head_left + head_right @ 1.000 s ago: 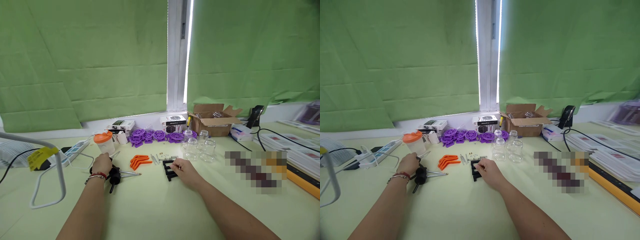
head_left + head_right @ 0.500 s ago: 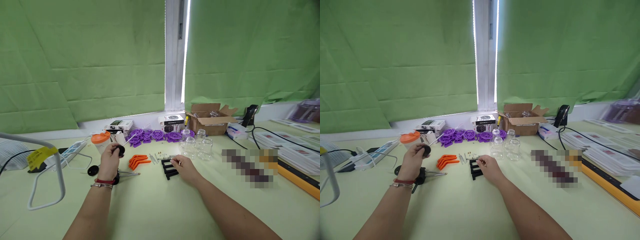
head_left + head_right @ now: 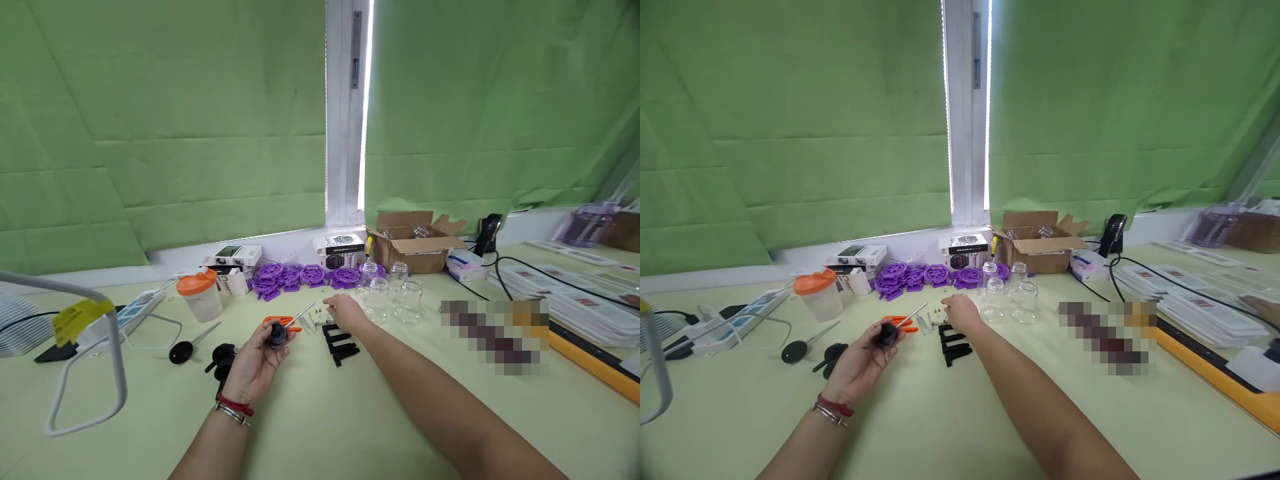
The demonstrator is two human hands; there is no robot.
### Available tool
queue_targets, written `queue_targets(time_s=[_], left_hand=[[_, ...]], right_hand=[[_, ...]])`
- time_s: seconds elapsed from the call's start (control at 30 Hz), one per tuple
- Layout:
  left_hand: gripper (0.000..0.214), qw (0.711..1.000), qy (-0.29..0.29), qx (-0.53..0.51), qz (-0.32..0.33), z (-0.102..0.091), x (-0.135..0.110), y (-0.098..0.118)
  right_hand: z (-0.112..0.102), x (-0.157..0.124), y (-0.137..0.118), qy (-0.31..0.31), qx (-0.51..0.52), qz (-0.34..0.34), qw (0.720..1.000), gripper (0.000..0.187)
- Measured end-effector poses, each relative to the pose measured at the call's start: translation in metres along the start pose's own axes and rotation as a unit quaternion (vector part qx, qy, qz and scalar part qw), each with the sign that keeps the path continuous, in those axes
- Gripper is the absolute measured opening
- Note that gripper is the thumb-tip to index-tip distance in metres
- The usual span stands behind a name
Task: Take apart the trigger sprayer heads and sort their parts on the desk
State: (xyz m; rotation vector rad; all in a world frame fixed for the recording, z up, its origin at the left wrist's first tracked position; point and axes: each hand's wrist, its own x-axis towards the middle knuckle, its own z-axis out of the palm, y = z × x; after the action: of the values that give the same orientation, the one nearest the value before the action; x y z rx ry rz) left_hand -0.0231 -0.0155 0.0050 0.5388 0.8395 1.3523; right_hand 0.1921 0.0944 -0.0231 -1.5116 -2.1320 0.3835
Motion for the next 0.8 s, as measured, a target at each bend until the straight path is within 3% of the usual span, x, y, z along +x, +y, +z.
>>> queue_targets(time_s=[0.17,0.33,0.53,0.7,0.8], left_hand=[[0.007,0.998,0.056,0.027,0.027,0.001,0.0,-0.002],[0.013,0.995,0.033,0.072,0.066,0.001,0.001,-0.008],[0.019,0.993,0.024,0.093,0.072,-0.002,0.003,-0.013],[0.023,0.992,0.033,0.1,0.073,0.0,0.002,-0.012],[0.024,0.992,0.035,0.094,0.07,0.001,0.002,-0.012]], right_hand=[[0.008,0.022,0.002,-0.028,0.007,-0.001,1.0,0.02],[0.016,0.03,0.001,-0.043,0.031,0.008,0.999,0.014],[0.018,0.03,0.002,-0.011,0.105,0.044,0.993,0.012],[0.01,0.025,0.001,0.046,0.236,0.1,0.966,0.019],[0.001,0.009,-0.003,0.042,0.323,0.128,0.937,0.021]])
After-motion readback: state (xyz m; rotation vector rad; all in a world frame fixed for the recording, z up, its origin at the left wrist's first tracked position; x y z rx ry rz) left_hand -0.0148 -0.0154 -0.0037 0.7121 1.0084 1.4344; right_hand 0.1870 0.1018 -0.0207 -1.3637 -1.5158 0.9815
